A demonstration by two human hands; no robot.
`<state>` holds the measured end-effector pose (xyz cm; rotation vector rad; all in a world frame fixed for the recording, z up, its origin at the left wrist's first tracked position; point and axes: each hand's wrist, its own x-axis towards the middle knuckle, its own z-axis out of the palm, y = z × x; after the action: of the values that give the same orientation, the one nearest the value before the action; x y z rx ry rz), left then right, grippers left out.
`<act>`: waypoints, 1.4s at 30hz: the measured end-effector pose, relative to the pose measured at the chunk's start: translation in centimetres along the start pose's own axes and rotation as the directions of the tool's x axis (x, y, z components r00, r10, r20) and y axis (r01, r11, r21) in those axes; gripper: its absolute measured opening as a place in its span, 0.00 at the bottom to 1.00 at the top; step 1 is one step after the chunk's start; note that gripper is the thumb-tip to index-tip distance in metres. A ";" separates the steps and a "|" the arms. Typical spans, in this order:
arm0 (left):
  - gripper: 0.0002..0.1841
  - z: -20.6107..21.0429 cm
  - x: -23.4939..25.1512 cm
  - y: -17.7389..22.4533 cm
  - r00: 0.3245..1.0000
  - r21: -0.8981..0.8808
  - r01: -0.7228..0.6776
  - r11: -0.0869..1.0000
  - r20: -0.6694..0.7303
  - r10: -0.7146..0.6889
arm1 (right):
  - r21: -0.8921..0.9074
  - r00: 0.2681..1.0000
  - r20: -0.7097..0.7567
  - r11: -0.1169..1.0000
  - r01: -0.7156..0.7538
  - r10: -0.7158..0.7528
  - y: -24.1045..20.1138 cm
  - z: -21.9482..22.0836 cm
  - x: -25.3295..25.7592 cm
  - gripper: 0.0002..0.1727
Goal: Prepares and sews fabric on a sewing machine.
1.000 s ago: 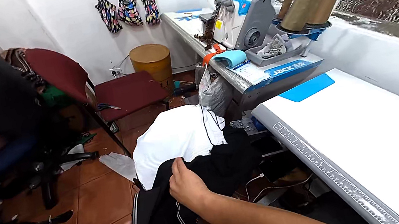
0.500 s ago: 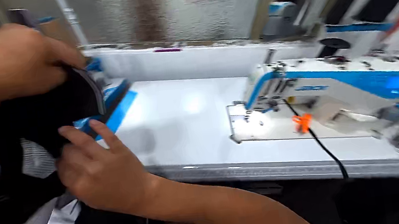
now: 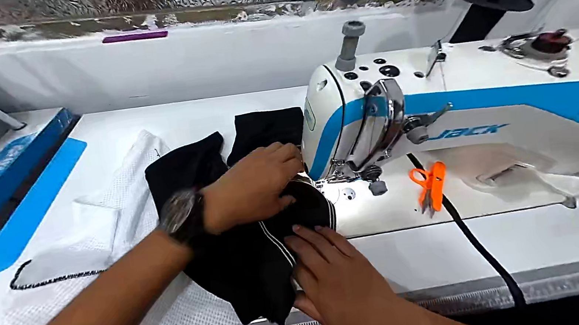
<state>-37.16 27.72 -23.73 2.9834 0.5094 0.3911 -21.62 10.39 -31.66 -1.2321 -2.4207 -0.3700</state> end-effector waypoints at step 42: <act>0.13 6.0 0.3 2.6 0.960 0.105 0.263 0.959 -0.125 -0.250 | 0.334 0.952 0.057 0.905 0.264 -0.299 14.3 -1.1 -2.4 0.13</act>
<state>-34.50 25.10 -29.08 2.9639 0.9529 0.5200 -8.44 16.53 -31.05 -0.7788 -2.6252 0.0205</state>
